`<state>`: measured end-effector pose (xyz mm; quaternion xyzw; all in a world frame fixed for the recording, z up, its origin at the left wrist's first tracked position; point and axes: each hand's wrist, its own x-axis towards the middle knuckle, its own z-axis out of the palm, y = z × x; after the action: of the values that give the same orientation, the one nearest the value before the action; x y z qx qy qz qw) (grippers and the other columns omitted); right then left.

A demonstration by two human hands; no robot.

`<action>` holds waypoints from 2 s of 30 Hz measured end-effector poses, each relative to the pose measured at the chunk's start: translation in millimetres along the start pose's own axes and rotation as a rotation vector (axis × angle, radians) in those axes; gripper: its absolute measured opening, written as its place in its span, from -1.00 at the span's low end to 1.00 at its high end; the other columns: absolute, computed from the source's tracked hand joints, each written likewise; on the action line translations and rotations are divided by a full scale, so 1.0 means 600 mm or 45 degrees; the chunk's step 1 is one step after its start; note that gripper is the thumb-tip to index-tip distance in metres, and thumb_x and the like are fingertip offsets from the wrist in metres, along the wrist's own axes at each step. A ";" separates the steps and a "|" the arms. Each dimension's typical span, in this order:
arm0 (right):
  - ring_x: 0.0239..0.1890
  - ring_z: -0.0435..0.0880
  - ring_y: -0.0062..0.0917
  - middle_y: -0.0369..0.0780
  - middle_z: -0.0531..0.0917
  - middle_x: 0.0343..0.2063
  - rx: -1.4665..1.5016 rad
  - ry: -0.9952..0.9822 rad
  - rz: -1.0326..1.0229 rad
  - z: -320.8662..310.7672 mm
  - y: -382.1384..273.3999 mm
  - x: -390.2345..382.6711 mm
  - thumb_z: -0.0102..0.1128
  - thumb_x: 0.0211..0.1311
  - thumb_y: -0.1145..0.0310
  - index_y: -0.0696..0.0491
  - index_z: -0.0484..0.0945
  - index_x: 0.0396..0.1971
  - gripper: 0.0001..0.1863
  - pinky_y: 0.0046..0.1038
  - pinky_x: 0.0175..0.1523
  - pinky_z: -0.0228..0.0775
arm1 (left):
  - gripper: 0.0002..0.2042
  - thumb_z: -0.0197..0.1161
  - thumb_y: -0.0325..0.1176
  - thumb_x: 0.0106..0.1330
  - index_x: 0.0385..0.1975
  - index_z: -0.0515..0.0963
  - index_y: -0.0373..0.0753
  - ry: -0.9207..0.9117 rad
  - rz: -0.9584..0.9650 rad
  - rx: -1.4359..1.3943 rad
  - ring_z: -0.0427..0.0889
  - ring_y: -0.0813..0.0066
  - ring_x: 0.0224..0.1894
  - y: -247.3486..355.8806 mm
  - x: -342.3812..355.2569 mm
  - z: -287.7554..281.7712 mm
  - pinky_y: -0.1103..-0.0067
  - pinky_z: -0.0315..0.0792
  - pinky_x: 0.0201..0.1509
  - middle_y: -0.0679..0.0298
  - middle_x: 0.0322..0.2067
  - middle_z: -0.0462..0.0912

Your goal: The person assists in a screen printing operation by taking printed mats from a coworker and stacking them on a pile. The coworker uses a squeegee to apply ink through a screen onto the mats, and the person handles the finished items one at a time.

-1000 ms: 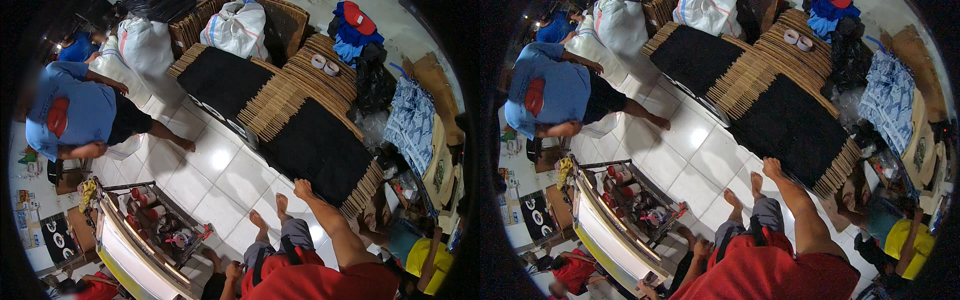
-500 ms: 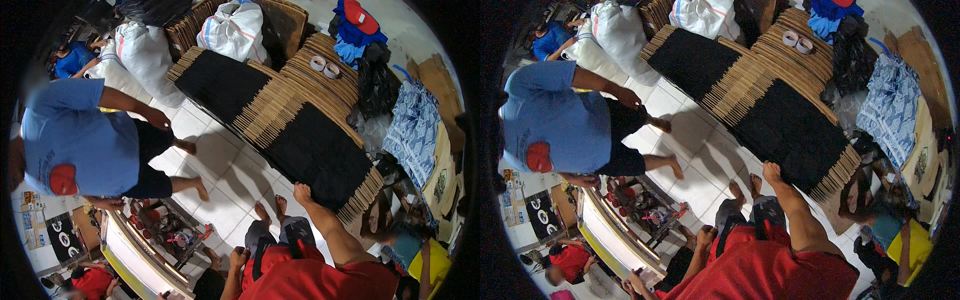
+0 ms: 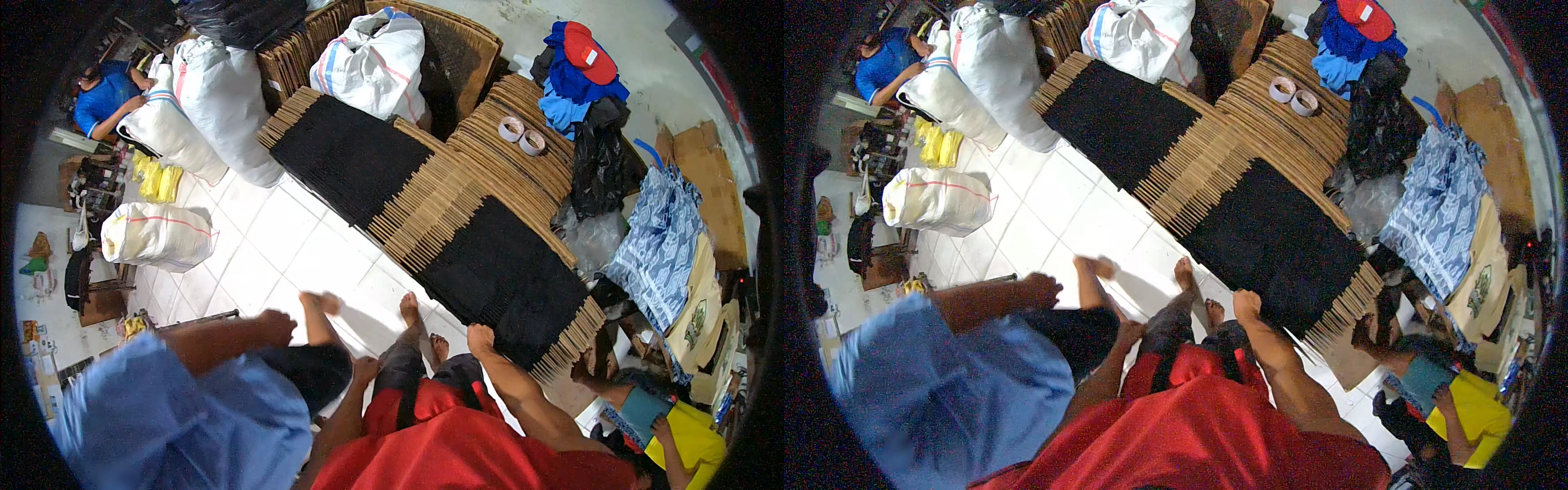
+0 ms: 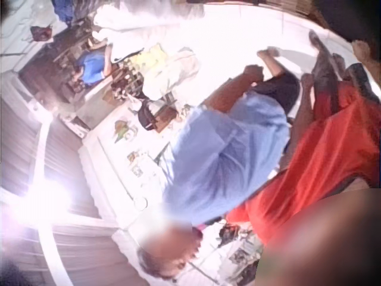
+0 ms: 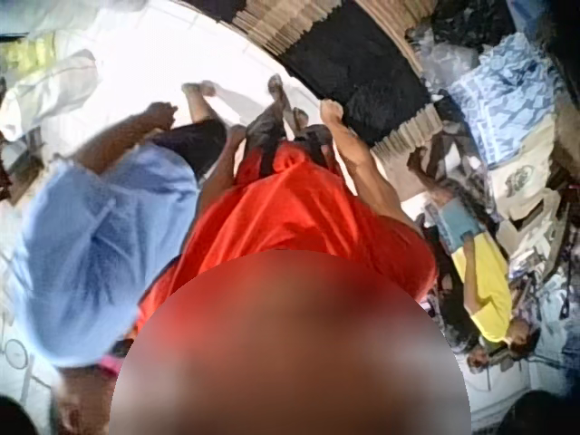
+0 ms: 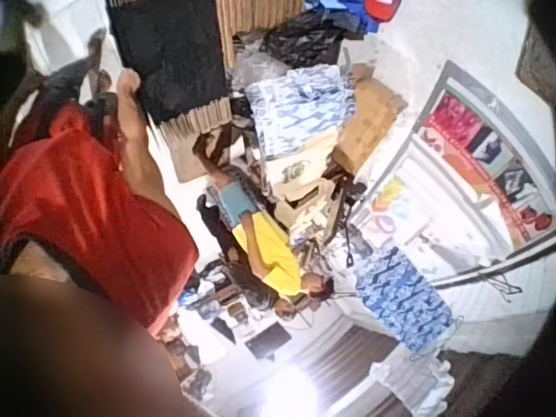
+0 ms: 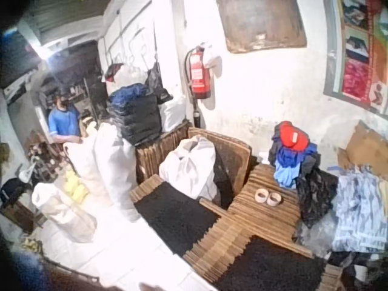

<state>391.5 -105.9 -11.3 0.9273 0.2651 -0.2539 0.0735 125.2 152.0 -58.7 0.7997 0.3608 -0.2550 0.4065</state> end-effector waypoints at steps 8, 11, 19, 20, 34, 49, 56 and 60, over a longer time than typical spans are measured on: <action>-0.42 0.63 -0.22 -0.02 0.62 -0.53 0.095 -0.026 -0.087 0.002 0.020 0.015 0.00 -0.09 0.44 0.22 0.55 -0.48 -0.80 -0.25 -0.26 0.45 | -0.68 0.22 -0.22 0.09 -0.45 0.54 -0.45 0.019 -0.399 -0.829 0.48 0.52 -0.57 0.149 0.107 -0.166 0.58 0.35 -0.47 0.23 -0.63 0.56; -0.43 0.62 -0.21 -0.03 0.61 -0.54 0.085 0.038 -0.122 0.004 0.025 0.016 -0.02 -0.07 0.43 0.21 0.53 -0.49 -0.80 -0.23 -0.26 0.45 | -0.62 0.17 -0.13 0.13 -0.36 0.53 -0.41 -0.049 -0.226 -0.608 0.55 0.45 -0.49 0.140 0.092 -0.189 0.52 0.41 -0.45 0.18 -0.52 0.60; -0.29 0.61 -0.23 -0.09 0.62 -0.41 0.099 -0.149 -0.072 0.032 0.027 -0.002 -0.09 0.06 0.36 0.12 0.55 -0.49 -0.78 -0.26 -0.23 0.45 | -0.72 0.23 -0.30 0.12 -0.39 0.49 -0.46 0.228 -0.525 -1.092 0.50 0.51 -0.55 0.056 -0.012 -0.137 0.62 0.40 -0.43 0.19 -0.58 0.56; -0.28 0.61 -0.24 -0.09 0.62 -0.41 0.009 -0.214 -0.134 0.032 0.032 -0.003 -0.08 0.05 0.38 0.12 0.55 -0.49 -0.79 -0.26 -0.22 0.45 | -0.72 0.23 -0.30 0.12 -0.39 0.49 -0.46 0.216 -0.581 -1.113 0.50 0.51 -0.55 0.053 -0.028 -0.131 0.62 0.40 -0.43 0.19 -0.58 0.56; -0.30 0.61 -0.20 -0.03 0.62 -0.42 -0.022 -0.134 -0.265 -0.002 0.051 -0.007 -0.01 -0.04 0.47 0.16 0.58 -0.49 -0.82 -0.24 -0.16 0.44 | -0.76 0.25 -0.30 0.11 -0.43 0.47 -0.39 0.166 -0.747 -1.281 0.46 0.55 -0.58 0.039 -0.222 0.034 0.62 0.33 -0.49 0.24 -0.60 0.54; -0.30 0.62 -0.17 -0.01 0.62 -0.42 0.008 -0.056 -0.289 -0.030 0.060 0.005 0.01 -0.02 0.47 0.20 0.55 -0.43 -0.82 -0.25 -0.18 0.45 | -0.74 0.23 -0.27 0.12 -0.42 0.49 -0.39 0.181 -0.700 -1.285 0.49 0.56 -0.57 0.047 -0.214 0.060 0.64 0.33 -0.51 0.23 -0.58 0.56; -0.29 0.60 -0.18 -0.02 0.61 -0.42 0.065 -0.034 -0.230 -0.060 0.041 0.011 0.10 -0.02 0.35 0.19 0.50 -0.36 -0.75 -0.20 -0.16 0.40 | -0.78 0.21 -0.30 0.13 -0.43 0.48 -0.37 0.200 -0.683 -1.214 0.52 0.49 -0.55 0.046 -0.247 0.080 0.61 0.35 -0.50 0.20 -0.58 0.57; -0.40 0.60 -0.11 -0.01 0.60 -0.49 0.505 -0.025 -0.314 -0.189 -0.051 0.003 0.19 0.00 0.26 0.13 0.50 -0.44 -0.77 -0.22 -0.29 0.41 | -0.82 0.20 -0.35 0.15 -0.44 0.48 -0.37 0.277 -0.704 -1.352 0.50 0.49 -0.58 0.045 -0.261 0.104 0.61 0.37 -0.48 0.21 -0.59 0.56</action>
<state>425.4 -48.3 85.3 0.8817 0.3206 -0.3169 -0.1391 43.7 31.1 30.4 0.3859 0.6725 -0.0532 0.6292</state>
